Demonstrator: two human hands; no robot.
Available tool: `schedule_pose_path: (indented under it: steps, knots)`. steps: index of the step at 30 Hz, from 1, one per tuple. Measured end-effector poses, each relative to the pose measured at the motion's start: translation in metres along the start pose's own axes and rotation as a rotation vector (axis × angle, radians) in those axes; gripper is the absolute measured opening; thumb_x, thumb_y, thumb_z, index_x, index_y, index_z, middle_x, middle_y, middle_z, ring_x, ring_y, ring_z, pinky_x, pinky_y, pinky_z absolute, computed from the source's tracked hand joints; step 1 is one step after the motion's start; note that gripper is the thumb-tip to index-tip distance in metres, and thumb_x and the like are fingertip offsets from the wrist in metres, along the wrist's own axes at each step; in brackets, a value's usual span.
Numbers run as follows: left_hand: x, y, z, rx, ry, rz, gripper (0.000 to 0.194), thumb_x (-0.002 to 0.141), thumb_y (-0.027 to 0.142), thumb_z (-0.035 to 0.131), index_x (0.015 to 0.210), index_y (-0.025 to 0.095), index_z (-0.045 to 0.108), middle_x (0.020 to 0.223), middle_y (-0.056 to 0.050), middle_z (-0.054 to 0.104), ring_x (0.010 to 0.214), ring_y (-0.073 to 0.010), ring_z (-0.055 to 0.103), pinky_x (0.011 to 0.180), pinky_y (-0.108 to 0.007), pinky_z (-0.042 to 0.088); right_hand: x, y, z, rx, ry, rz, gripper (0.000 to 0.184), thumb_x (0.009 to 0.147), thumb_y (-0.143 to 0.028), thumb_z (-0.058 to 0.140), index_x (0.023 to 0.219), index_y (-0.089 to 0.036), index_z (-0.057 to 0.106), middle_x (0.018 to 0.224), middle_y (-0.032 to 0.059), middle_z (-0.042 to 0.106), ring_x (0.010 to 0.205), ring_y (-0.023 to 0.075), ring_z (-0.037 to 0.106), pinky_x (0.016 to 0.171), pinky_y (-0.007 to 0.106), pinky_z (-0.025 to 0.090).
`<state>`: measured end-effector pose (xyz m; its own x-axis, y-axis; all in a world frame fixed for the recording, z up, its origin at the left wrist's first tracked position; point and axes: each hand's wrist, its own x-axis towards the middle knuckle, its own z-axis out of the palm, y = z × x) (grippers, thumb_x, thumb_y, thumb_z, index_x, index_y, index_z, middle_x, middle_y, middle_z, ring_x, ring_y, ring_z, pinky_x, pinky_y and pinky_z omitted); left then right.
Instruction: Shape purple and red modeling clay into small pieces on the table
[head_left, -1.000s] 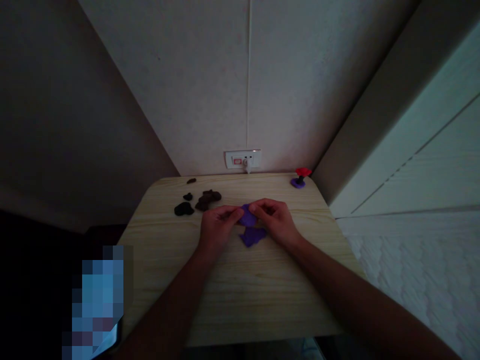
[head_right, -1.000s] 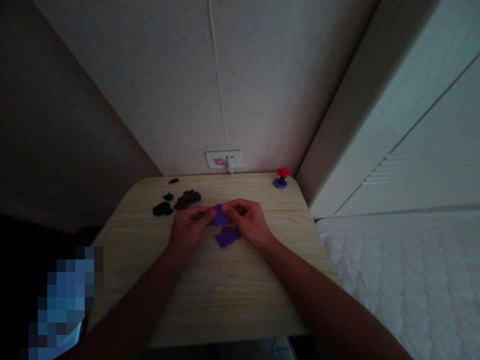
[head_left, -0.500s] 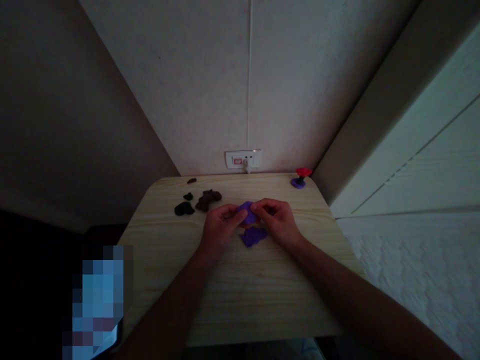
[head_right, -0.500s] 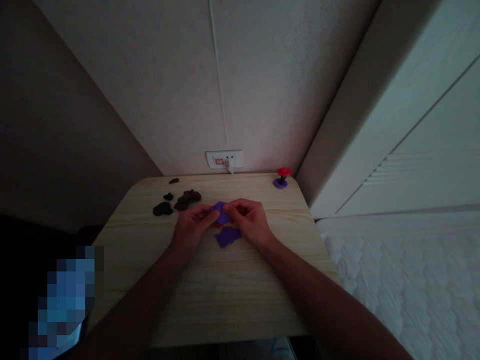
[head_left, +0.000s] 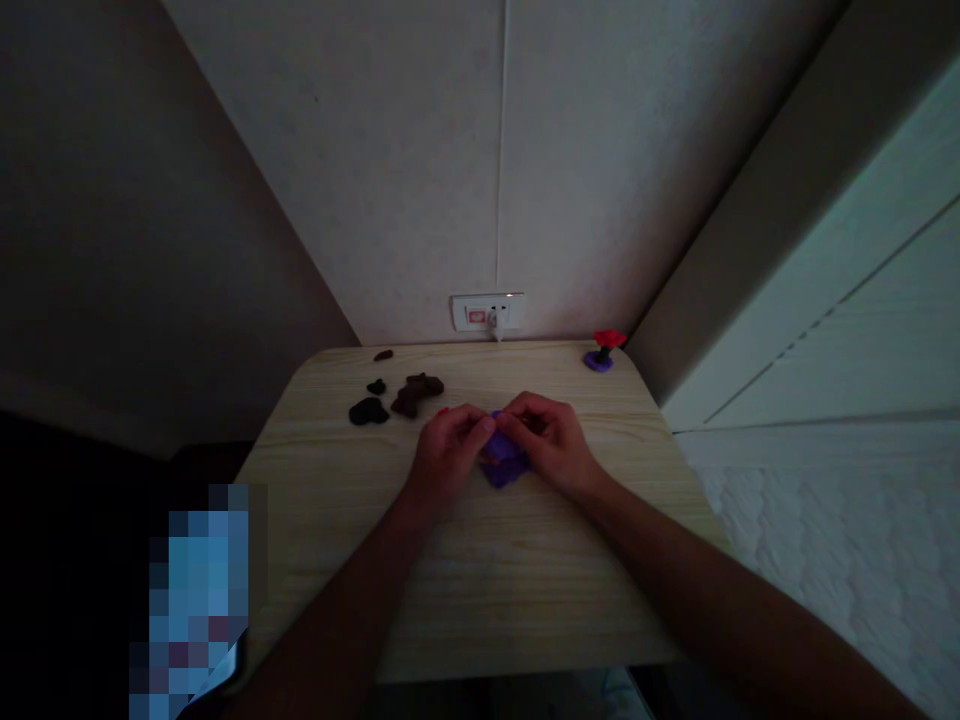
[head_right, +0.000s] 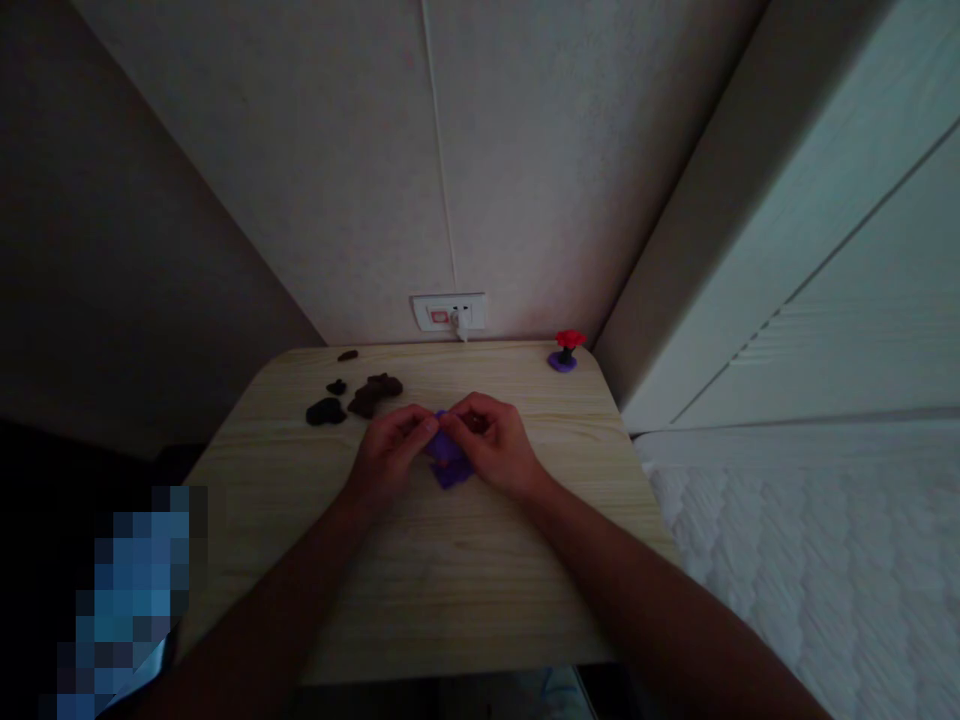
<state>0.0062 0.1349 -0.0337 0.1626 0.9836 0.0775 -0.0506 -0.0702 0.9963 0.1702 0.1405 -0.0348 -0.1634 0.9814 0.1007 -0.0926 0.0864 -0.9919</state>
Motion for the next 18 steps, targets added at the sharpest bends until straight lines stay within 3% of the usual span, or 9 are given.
schedule_pose_path:
  steps: [9, 15, 18]
  knots:
    - [-0.0052, 0.0008, -0.0013, 0.319, -0.001, 0.181, 0.021, 0.091, 0.034, 0.065, 0.077, 0.019, 0.07, 0.069, 0.0, 0.066, 0.064, -0.0142, 0.059, 0.06, -0.025, 0.044, -0.0013, 0.0, -0.0045, -0.208, -0.141, -0.105, 0.034, 0.093, -0.05, 0.063, 0.077, -0.022, 0.057, 0.065, -0.0037, 0.051, 0.061, 0.0127, 0.045, 0.057, 0.026, 0.037]
    - [-0.0049, -0.0026, -0.0034, 0.327, 0.033, 0.203, 0.023, 0.093, 0.035, 0.063, 0.077, 0.02, 0.069, 0.069, 0.001, 0.064, 0.066, -0.0142, 0.057, 0.063, -0.026, 0.043, 0.0001, 0.0029, -0.0044, -0.154, -0.132, -0.095, 0.029, 0.093, -0.049, 0.065, 0.081, -0.022, 0.063, 0.067, -0.0028, 0.054, 0.062, 0.0131, 0.048, 0.058, 0.027, 0.038]
    - [-0.0043, -0.0048, -0.0043, 0.348, 0.07, 0.218, 0.02, 0.094, 0.035, 0.064, 0.082, 0.02, 0.072, 0.076, -0.002, 0.069, 0.073, -0.0157, 0.062, 0.069, -0.027, 0.047, -0.0001, 0.0021, -0.0036, -0.132, -0.051, -0.097, 0.027, 0.088, -0.048, 0.074, 0.09, -0.022, 0.068, 0.072, -0.0015, 0.06, 0.065, 0.0137, 0.053, 0.06, 0.027, 0.041]
